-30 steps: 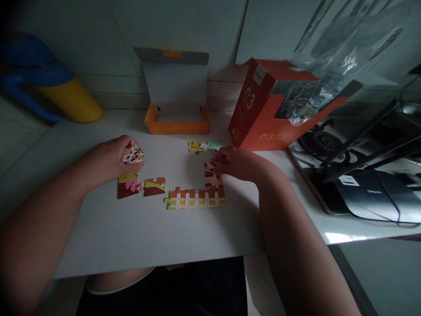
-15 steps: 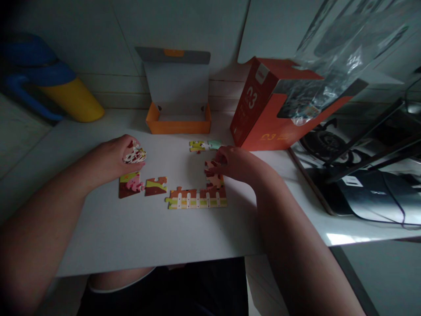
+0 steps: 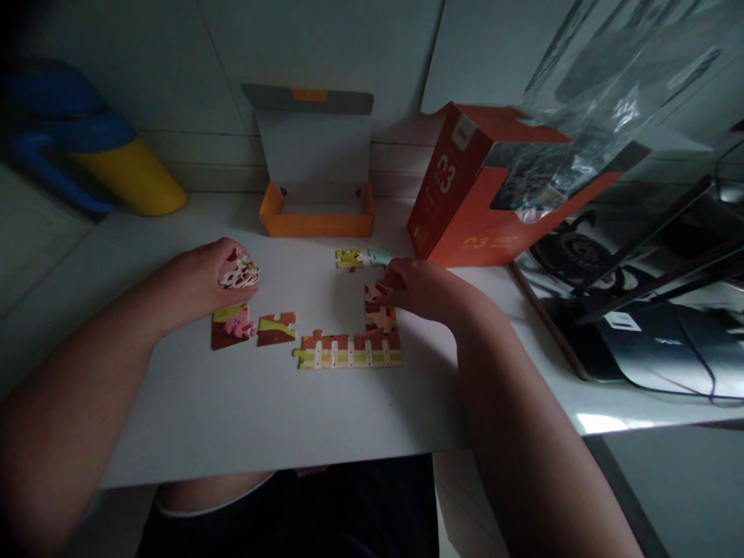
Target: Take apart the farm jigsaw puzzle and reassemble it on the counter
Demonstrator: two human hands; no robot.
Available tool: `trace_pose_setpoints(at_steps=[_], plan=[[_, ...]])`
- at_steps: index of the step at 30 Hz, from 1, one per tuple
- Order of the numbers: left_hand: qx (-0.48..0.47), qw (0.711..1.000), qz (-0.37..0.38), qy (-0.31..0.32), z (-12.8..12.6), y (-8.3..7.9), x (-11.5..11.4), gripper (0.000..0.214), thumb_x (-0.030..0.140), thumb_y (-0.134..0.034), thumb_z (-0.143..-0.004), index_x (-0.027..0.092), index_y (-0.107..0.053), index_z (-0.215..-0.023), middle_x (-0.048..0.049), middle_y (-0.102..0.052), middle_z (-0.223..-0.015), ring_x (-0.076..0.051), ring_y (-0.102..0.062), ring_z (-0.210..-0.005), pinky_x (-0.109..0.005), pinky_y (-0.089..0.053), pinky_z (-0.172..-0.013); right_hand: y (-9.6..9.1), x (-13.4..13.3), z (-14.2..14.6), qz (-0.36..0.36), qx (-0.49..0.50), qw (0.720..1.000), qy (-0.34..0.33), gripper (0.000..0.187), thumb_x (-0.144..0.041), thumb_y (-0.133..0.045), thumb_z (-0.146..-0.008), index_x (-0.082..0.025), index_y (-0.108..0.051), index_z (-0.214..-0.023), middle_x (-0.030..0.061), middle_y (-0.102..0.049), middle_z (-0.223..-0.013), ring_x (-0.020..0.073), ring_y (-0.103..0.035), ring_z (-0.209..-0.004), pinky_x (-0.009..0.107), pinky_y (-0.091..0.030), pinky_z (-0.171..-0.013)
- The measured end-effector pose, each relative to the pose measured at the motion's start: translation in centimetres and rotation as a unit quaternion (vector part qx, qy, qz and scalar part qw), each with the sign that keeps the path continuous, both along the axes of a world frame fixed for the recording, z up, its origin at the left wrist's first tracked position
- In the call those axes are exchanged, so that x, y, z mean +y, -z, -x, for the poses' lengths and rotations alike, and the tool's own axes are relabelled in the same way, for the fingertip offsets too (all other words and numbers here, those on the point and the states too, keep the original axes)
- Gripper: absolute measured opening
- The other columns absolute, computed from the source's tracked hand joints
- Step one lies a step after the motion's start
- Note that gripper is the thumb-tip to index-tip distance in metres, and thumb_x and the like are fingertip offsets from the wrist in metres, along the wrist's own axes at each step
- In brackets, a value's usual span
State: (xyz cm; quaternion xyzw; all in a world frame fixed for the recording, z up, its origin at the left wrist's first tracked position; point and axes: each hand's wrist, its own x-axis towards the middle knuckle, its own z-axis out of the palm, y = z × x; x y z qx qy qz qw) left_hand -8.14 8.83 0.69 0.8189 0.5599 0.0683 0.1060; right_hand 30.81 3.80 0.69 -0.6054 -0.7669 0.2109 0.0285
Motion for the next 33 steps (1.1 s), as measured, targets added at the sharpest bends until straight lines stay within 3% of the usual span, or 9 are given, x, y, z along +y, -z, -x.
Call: trace_pose_setpoints(at_steps=[11,17,20,24,30,33], plan=[[0.002,1.000,-0.006,-0.007,0.2,0.3,0.2,0.044,0.043,-0.071,-0.082,0.023,-0.056,-0.118,-0.0102,-0.071,-0.114,-0.029,-0.070,-0.103,-0.037,-0.051,-0.089,-0.6,0.0,-0.8,0.016,0.002,1.000,-0.004,0.031,-0.039,-0.079,-0.085,-0.023,-0.070,-0.110,0.0058,-0.076,-0.098,0.0211,-0.068,-0.081,0.031,-0.048,-0.072],[-0.002,1.000,0.009,-0.030,-0.1,0.1,0.1,0.050,0.044,-0.072,-0.080,0.025,-0.057,-0.124,-0.0080,-0.071,-0.112,-0.029,-0.069,-0.106,-0.037,-0.050,-0.091,-0.4,-0.1,0.2,-0.030,0.028,0.999,-0.029,0.030,-0.049,-0.071,-0.092,-0.023,-0.071,-0.106,0.0064,-0.074,-0.098,0.0188,-0.065,-0.078,0.030,-0.046,-0.069],[-0.004,1.000,0.009,-0.028,0.0,0.2,0.1,0.050,0.044,-0.072,-0.080,0.024,-0.057,-0.124,-0.0080,-0.071,-0.111,-0.029,-0.069,-0.104,-0.037,-0.050,-0.091,-0.3,-0.1,0.8,-0.027,0.034,0.999,-0.034,0.041,-0.057,-0.078,-0.086,-0.022,-0.070,-0.105,0.0057,-0.073,-0.097,0.0172,-0.064,-0.075,0.028,-0.044,-0.066],[-0.013,1.000,-0.003,-0.026,-0.1,0.1,0.2,0.049,0.043,-0.074,-0.078,0.023,-0.058,-0.119,-0.0078,-0.072,-0.107,-0.028,-0.069,-0.098,-0.036,-0.050,-0.088,-0.2,-0.1,1.3,-0.027,0.025,0.999,-0.040,0.034,-0.053,-0.077,-0.088,-0.021,-0.068,-0.096,0.0047,-0.071,-0.092,0.0154,-0.061,-0.070,0.028,-0.043,-0.064],[-0.083,0.994,-0.016,-0.070,-0.1,0.1,0.3,0.049,0.044,-0.081,-0.071,0.024,-0.059,-0.111,-0.0047,-0.072,-0.099,-0.025,-0.067,-0.087,-0.035,-0.049,-0.078,0.0,-0.3,1.8,-0.091,0.060,0.993,-0.042,0.019,-0.040,-0.070,-0.095,-0.021,-0.072,-0.096,0.0051,-0.070,-0.091,0.0160,-0.063,-0.073,0.027,-0.045,-0.066],[-0.194,0.976,0.007,-0.098,-0.3,0.1,0.2,0.053,0.046,-0.086,-0.066,0.024,-0.061,-0.107,-0.0025,-0.072,-0.097,-0.024,-0.068,-0.086,-0.034,-0.050,-0.076,0.0,-0.4,2.5,-0.116,0.082,0.989,-0.043,0.016,-0.036,-0.070,-0.095,-0.020,-0.073,-0.099,0.0055,-0.070,-0.092,0.0162,-0.063,-0.072,0.028,-0.047,-0.068]])
